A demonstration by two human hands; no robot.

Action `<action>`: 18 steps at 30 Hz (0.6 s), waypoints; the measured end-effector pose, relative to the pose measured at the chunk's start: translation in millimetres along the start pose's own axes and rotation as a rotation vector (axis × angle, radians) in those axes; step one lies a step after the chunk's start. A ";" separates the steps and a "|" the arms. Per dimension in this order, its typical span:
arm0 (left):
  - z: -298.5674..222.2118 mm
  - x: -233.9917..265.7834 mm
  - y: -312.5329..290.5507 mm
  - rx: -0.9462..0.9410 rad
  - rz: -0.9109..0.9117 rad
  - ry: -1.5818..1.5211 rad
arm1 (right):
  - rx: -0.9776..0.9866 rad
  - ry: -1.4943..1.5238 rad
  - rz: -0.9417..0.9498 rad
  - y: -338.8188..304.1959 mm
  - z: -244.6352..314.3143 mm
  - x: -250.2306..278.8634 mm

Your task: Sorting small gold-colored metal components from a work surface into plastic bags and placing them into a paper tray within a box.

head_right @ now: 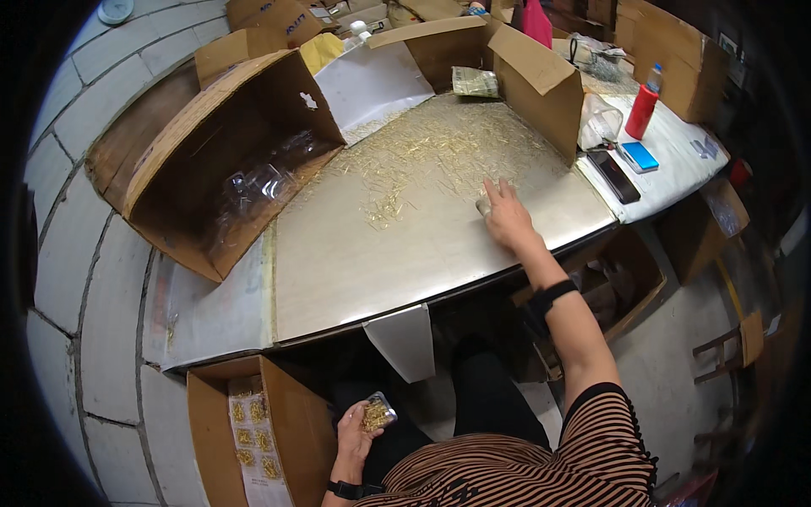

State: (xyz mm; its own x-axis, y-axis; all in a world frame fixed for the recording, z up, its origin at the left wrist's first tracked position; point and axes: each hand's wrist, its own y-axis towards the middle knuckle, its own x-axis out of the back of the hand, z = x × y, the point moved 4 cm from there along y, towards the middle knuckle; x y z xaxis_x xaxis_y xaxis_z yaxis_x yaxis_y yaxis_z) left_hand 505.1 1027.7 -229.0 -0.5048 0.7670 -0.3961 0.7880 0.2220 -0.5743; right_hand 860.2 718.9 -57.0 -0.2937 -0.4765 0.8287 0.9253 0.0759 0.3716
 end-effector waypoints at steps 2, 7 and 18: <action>4.7 -7.4 3.9 0.016 0.049 -0.022 | 0.065 -0.062 0.342 11.6 -1.4 -22.9; 12.7 -25.1 22.5 0.059 0.103 0.007 | 0.336 -0.071 0.220 -58.0 83.0 -62.0; 27.1 -71.3 57.0 0.166 0.235 0.070 | 0.257 0.441 0.127 -87.8 104.0 -26.0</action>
State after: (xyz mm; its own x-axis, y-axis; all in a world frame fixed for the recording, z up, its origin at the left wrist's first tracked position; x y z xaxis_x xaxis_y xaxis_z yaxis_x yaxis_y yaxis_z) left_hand 576.4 969.4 -252.9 -0.2852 0.8268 -0.4848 0.8088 -0.0638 -0.5846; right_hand 761.6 815.7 -67.7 -0.0033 -0.7687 0.6396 0.8417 0.3432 0.4168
